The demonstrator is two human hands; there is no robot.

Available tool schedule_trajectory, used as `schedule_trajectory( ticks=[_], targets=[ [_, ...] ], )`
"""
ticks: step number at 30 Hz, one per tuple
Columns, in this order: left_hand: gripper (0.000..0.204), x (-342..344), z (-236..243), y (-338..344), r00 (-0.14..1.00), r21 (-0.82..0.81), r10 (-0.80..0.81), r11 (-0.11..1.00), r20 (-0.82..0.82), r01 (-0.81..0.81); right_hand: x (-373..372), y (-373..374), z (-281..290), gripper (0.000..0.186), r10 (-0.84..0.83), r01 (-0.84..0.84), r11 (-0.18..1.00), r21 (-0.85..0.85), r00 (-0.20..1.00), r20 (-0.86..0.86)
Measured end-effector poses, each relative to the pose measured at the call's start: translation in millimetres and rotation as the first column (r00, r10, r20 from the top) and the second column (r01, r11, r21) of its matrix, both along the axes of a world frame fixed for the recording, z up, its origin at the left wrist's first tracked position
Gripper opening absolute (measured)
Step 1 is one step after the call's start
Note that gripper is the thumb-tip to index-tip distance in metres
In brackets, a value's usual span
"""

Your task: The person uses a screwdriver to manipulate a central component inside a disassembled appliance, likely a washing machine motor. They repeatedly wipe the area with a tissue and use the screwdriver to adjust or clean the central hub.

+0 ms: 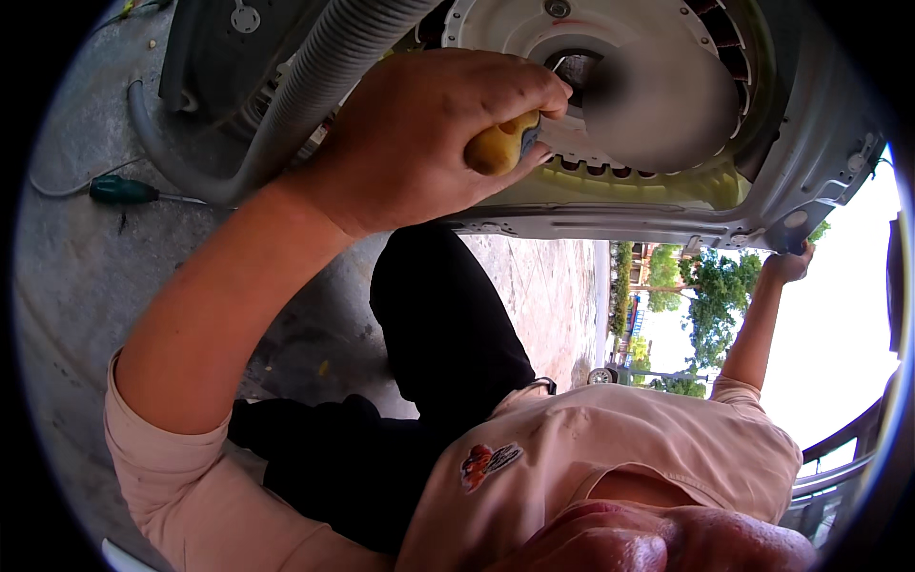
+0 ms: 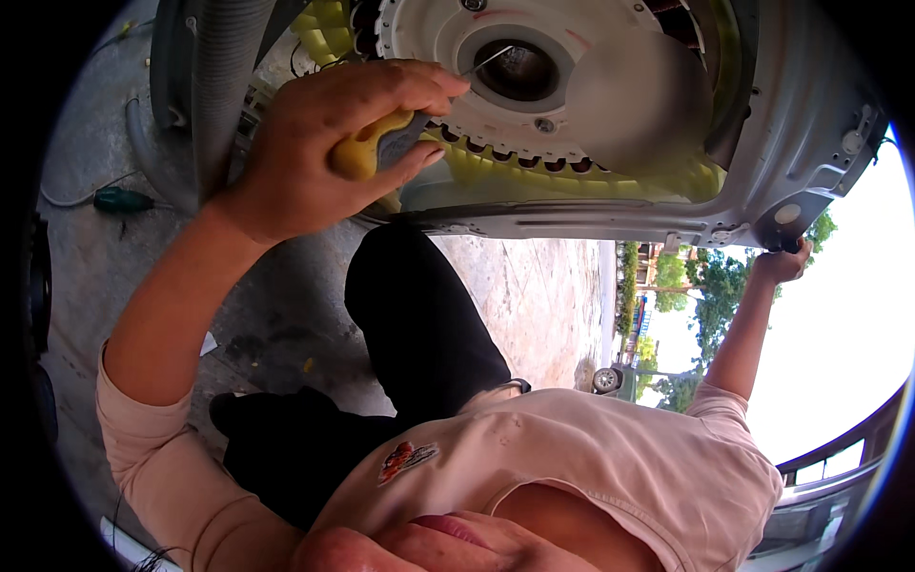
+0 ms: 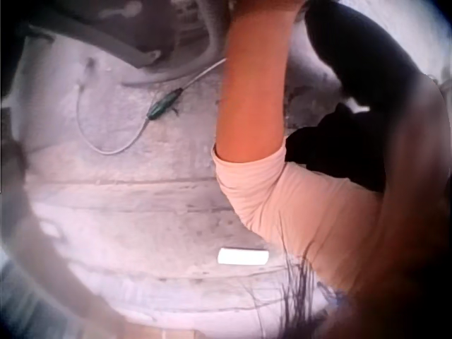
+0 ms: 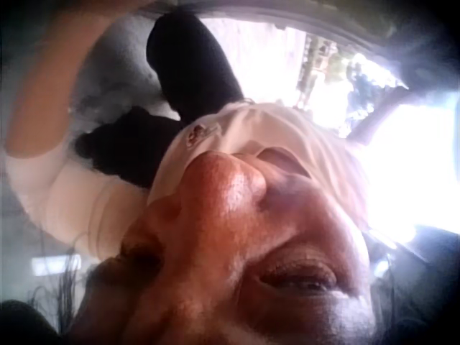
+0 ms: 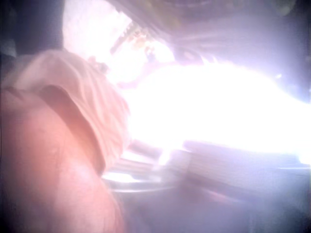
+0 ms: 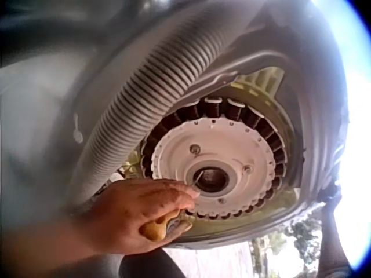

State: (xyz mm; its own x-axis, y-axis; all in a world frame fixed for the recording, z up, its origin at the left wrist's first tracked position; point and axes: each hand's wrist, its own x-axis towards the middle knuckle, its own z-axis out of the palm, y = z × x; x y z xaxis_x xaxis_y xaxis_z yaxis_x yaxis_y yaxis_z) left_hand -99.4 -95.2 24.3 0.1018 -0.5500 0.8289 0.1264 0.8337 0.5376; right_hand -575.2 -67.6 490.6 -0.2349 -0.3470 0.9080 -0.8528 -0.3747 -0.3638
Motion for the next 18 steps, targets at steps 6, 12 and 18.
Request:
schedule_trajectory(
  ticks=[6,12,18],
  targets=[
    [0.021,-15,15,1,0.878,0.170,-0.096,0.966,-0.469,0.197,4,-14,-4,0.033,0.017,-0.018,1.000,-0.022,0.999,-0.032],
    [0.025,-12,5,13,0.873,0.307,-0.167,0.892,-0.458,0.332,18,-12,-21,0.037,0.035,-0.035,0.995,-0.089,0.999,-0.004],
    [0.023,-11,8,8,0.995,0.044,-0.084,0.995,-0.059,0.087,18,-13,-18,0.037,-0.007,0.004,0.993,-0.115,1.000,-0.030]
  ],
)
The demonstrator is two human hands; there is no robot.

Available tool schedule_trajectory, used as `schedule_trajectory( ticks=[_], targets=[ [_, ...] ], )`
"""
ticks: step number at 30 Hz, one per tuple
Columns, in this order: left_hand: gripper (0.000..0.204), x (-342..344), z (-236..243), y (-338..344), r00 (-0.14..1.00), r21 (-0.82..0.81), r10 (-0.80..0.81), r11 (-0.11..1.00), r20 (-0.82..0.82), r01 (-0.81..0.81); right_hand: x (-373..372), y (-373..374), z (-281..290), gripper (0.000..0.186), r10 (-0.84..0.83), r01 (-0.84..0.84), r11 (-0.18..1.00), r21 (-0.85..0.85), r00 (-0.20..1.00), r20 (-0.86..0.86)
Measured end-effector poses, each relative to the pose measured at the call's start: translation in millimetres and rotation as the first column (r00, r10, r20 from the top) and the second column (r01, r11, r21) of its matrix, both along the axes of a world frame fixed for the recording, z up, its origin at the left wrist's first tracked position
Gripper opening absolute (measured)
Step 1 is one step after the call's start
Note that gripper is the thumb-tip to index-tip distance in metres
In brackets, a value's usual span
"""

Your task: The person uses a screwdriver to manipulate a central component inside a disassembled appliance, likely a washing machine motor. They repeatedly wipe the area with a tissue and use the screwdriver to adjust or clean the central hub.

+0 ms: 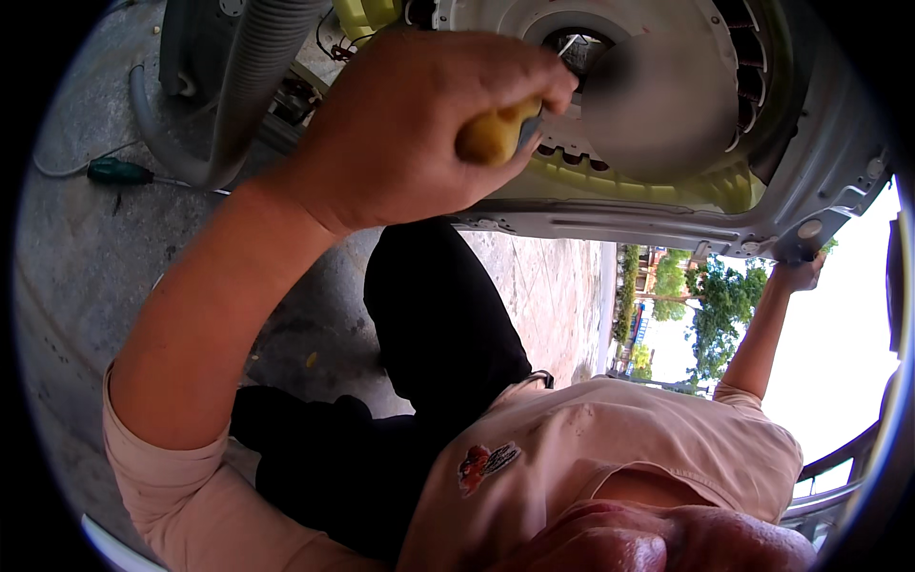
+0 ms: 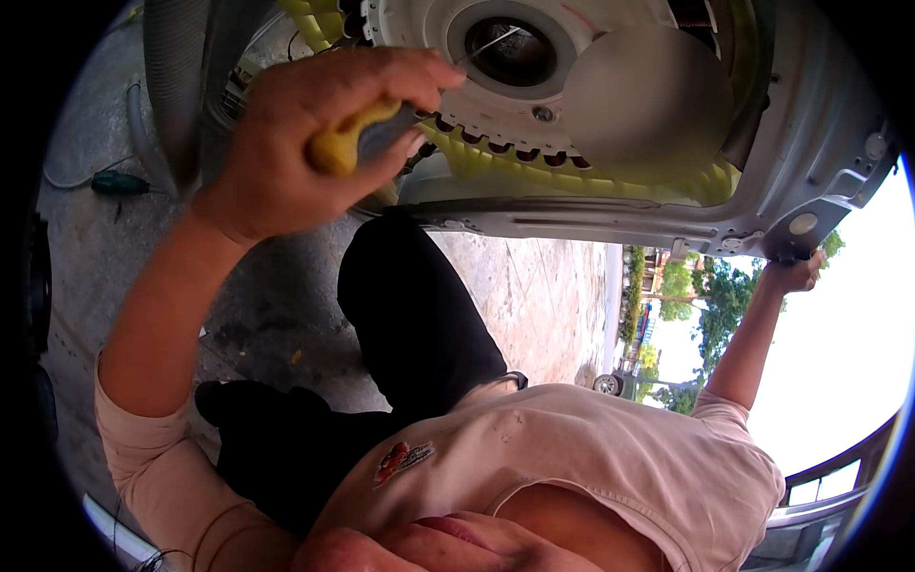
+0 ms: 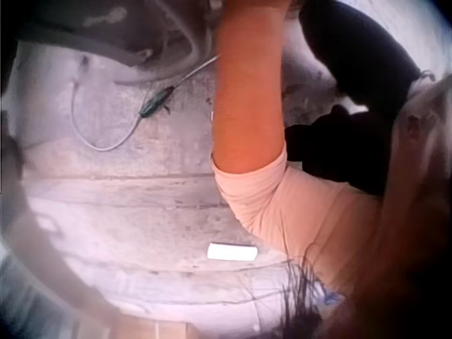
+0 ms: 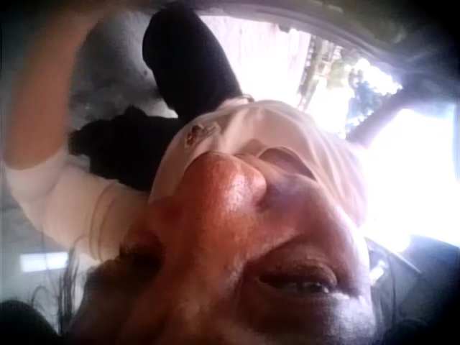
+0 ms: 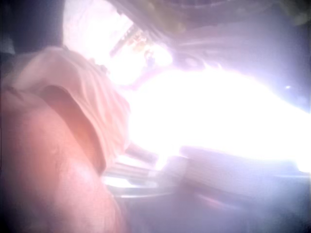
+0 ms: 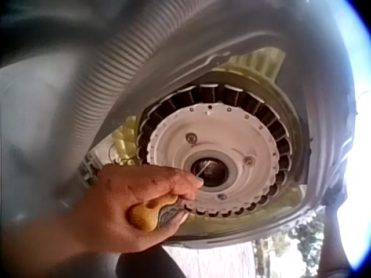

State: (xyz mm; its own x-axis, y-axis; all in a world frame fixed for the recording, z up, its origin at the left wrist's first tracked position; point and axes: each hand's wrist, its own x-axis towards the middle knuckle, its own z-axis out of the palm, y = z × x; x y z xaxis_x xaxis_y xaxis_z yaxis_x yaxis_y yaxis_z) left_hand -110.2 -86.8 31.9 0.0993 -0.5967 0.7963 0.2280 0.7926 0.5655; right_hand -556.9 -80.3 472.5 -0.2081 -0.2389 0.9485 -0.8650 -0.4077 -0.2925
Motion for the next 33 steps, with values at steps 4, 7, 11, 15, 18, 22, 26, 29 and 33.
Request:
schedule_trajectory(
  ticks=[4,7,11,15,18,22,26,29,33],
  targets=[
    [0.021,5,4,-5,0.922,0.134,-0.181,0.962,-0.342,0.239,-6,3,3,0.036,0.015,-0.015,1.000,0.004,1.000,-0.003],
    [0.022,-5,-7,-6,0.805,0.083,-0.257,0.932,-0.534,0.353,6,-2,-6,0.035,0.036,-0.037,0.999,0.020,0.998,0.043],
    [0.022,9,-2,-4,0.895,0.119,-0.255,0.941,-0.366,0.317,9,1,-7,0.034,0.007,-0.007,1.000,0.028,1.000,0.028],
    [0.024,18,-3,-8,0.994,-0.032,-0.094,0.995,-0.050,0.093,-2,1,1,0.034,0.002,-0.002,0.999,0.035,1.000,0.007],
    [0.025,16,-4,-11,0.991,-0.038,-0.116,0.993,-0.062,0.114,-5,1,3,0.033,-0.010,0.009,1.000,0.027,1.000,0.002],
    [0.021,14,-9,-16,0.852,0.057,-0.350,0.914,-0.390,0.402,-2,-3,2,0.031,-0.006,0.006,1.000,0.005,0.999,0.034],
    [0.020,26,7,1,0.783,0.215,-0.384,0.817,-0.490,0.536,0,1,-1,0.029,0.004,-0.004,1.000,0.000,0.998,0.062],
    [0.020,24,5,0,0.688,0.227,-0.408,0.738,-0.600,0.636,2,-1,-1,0.028,0.018,-0.017,1.000,-0.009,0.997,0.077],
    [0.021,13,-3,-5,0.617,0.187,-0.398,0.719,-0.679,0.669,13,-3,-10,0.029,0.043,-0.042,0.999,-0.022,0.995,0.092]
  ],
)
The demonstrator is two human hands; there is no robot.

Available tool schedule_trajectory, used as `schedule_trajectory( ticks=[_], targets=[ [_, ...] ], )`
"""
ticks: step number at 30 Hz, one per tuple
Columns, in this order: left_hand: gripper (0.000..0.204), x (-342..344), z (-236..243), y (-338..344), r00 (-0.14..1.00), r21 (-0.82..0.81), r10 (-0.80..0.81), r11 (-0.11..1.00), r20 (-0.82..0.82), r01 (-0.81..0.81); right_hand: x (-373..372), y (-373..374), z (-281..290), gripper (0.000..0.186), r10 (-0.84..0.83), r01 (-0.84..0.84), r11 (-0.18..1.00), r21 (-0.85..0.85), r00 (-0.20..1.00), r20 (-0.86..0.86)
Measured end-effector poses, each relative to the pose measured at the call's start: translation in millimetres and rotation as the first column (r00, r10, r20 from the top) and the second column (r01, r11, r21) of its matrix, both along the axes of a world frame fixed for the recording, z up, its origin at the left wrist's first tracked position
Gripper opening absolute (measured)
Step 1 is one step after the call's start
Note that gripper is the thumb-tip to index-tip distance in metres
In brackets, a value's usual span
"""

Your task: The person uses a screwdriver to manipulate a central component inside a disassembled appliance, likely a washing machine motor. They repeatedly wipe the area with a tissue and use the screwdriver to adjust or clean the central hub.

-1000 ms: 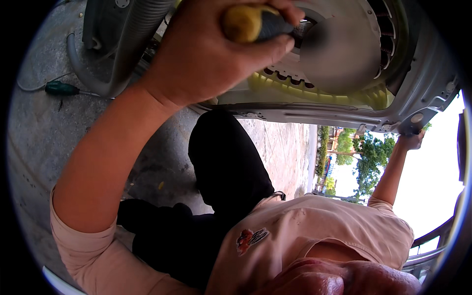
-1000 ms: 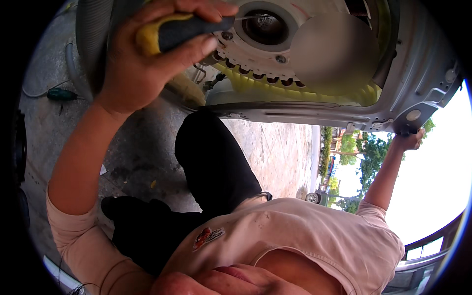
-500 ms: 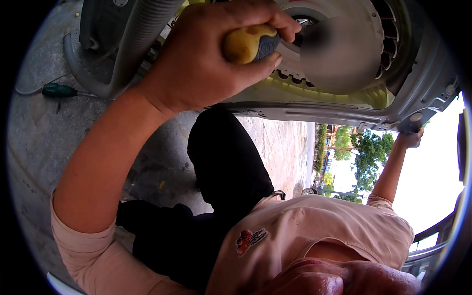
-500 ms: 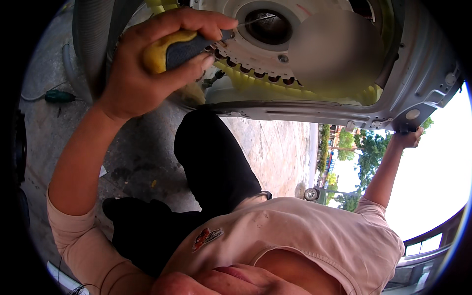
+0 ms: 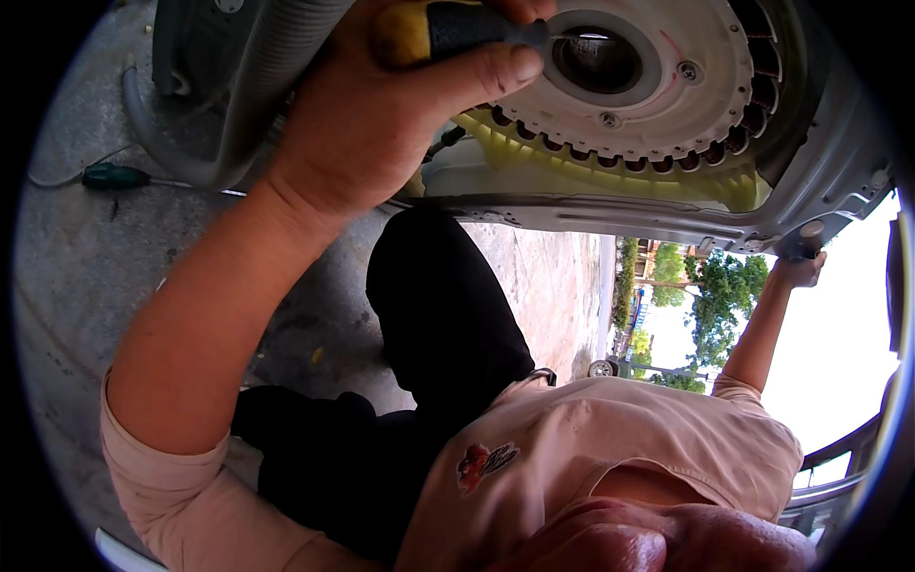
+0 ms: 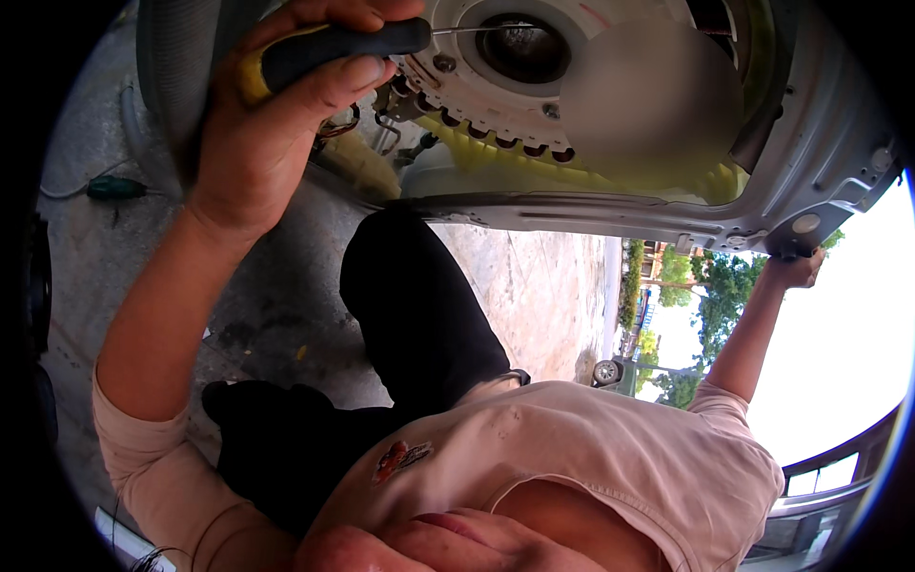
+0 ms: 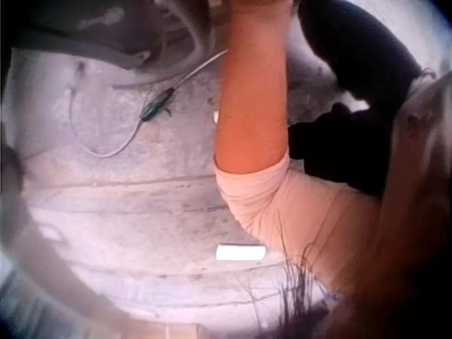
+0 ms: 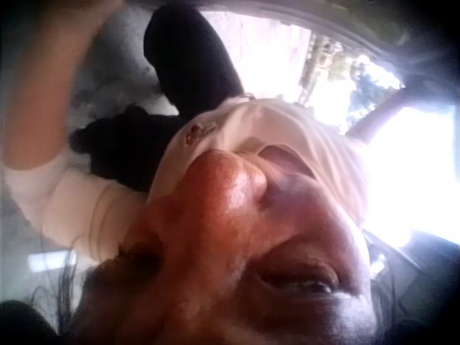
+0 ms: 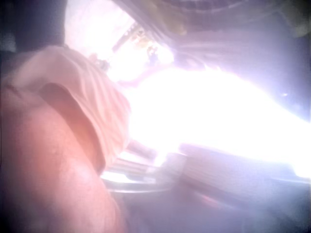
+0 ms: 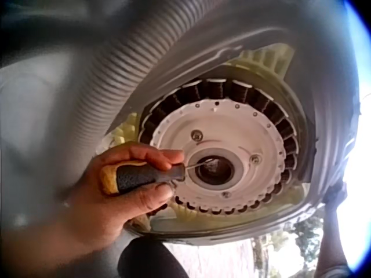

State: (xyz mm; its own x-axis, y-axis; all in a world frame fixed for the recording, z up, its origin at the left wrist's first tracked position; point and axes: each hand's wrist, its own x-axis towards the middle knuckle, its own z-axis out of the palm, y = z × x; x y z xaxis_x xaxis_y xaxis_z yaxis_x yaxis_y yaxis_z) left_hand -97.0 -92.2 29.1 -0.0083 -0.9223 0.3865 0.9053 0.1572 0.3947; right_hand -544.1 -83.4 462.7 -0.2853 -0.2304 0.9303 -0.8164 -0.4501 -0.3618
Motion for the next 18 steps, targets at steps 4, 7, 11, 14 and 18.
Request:
schedule_trajectory(
  ticks=[4,7,11,14,18],
  targets=[
    [0.021,5,12,14,0.990,0.123,-0.079,0.988,-0.113,0.093,-12,6,9,0.030,-0.015,0.015,1.000,0.012,0.999,-0.041],
    [0.021,-6,-2,6,0.990,0.018,0.121,0.992,0.078,-0.123,-9,0,7,0.030,0.003,-0.003,1.000,0.024,1.000,-0.027],
    [0.025,-4,-1,11,0.771,-0.460,0.521,0.822,0.368,-0.336,-18,3,14,0.030,-0.007,0.009,0.999,0.038,0.999,-0.050],
    [0.024,-2,1,17,0.646,-0.562,0.602,0.768,0.469,-0.308,-17,2,12,0.031,0.002,-0.001,0.999,0.036,0.999,-0.047],
    [0.025,-1,2,5,0.807,-0.397,0.477,0.855,0.348,-0.334,-17,1,13,0.032,0.007,-0.004,0.999,0.040,0.998,-0.070]
  ],
)
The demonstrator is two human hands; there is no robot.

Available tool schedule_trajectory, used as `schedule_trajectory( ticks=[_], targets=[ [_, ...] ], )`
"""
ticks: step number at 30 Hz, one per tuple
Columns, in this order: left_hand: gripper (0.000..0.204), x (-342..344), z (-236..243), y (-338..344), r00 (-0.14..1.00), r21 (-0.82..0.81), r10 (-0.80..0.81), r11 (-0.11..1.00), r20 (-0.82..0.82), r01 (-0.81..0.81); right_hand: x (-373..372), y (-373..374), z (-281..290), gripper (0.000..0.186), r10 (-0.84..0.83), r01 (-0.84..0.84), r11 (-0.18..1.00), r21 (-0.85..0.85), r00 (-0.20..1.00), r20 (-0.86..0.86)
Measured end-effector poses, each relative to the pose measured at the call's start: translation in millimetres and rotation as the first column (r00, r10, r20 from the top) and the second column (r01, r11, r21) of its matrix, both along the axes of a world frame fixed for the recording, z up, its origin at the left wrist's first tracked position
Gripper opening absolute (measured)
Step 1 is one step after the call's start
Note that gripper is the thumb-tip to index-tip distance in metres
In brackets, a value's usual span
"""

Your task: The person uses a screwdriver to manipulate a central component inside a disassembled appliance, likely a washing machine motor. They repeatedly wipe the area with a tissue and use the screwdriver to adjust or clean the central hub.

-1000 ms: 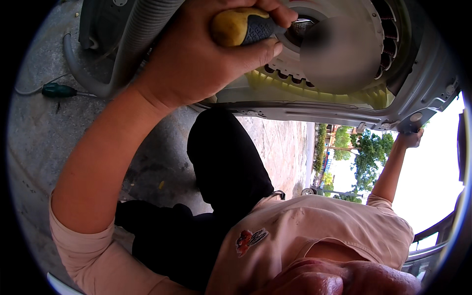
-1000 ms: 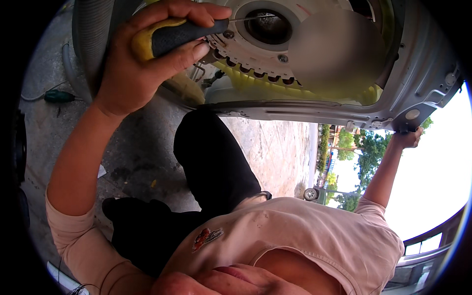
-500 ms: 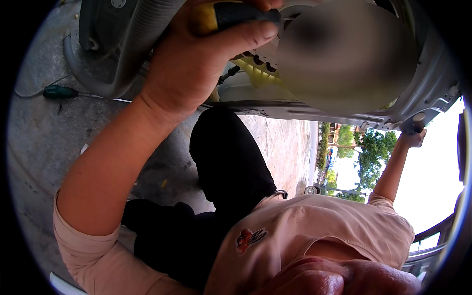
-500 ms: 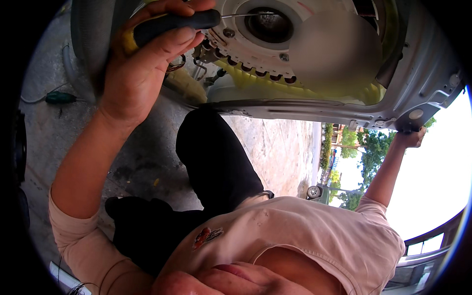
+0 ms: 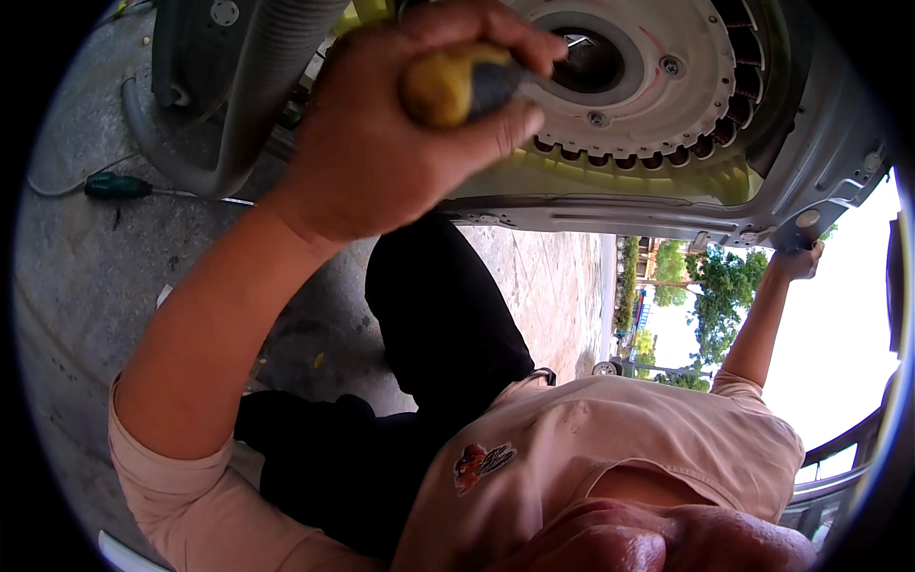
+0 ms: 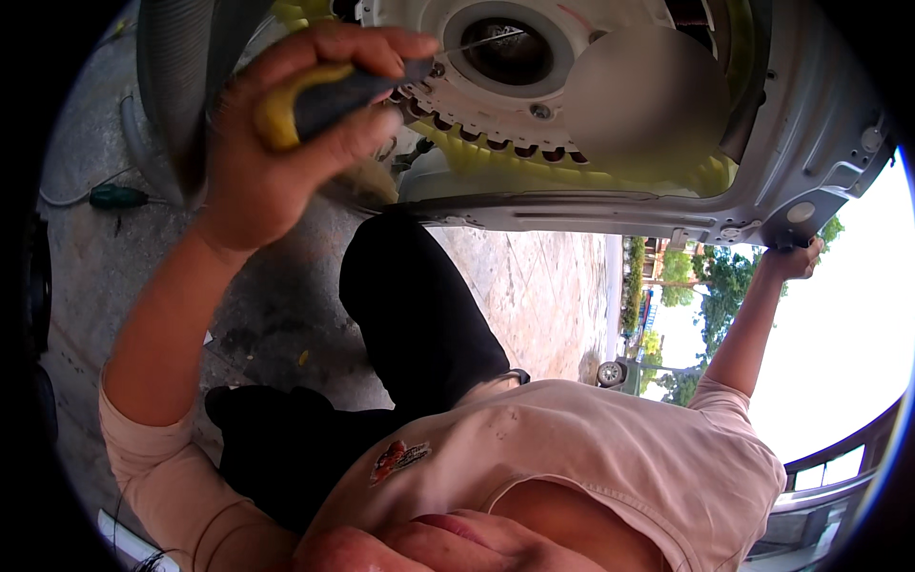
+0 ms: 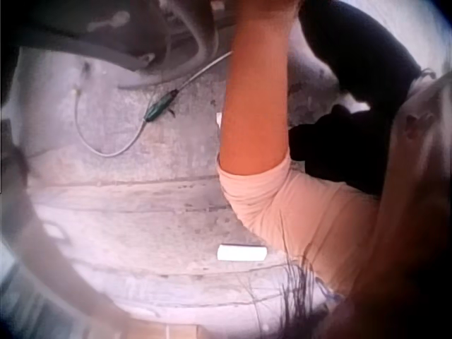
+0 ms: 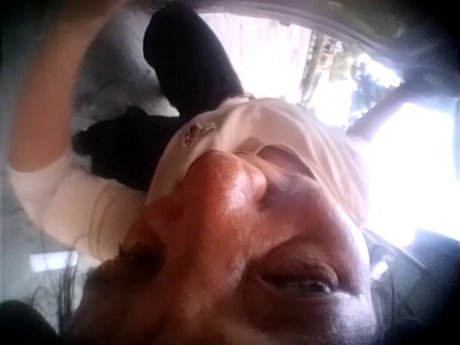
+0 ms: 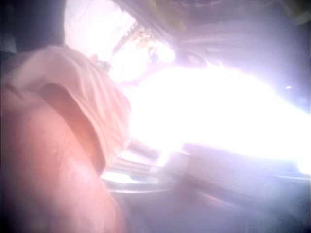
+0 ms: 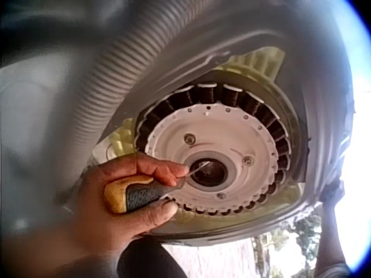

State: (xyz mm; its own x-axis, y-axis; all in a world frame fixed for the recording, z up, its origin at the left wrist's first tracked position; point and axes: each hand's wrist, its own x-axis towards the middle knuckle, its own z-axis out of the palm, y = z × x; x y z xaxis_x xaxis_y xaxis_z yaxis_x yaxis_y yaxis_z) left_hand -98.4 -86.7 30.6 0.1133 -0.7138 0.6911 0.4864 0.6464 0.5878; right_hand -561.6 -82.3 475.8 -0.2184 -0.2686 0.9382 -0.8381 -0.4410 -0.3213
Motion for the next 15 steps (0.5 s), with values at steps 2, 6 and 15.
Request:
schedule_trajectory(
  ticks=[2,6,15],
  targets=[
    [0.023,4,7,0,0.964,0.167,-0.141,0.969,-0.225,0.181,6,-2,-5,0.032,0.009,-0.009,1.000,-0.003,1.000,0.005],
    [0.021,9,20,13,0.724,0.257,-0.321,0.784,-0.611,0.565,8,2,-8,0.033,0.031,-0.030,0.999,-0.014,0.999,0.021],
    [0.026,-2,-6,7,0.998,0.043,-0.052,0.998,-0.047,0.055,-6,7,-1,0.032,-0.218,0.224,0.974,-0.020,0.916,-0.337]
  ],
)
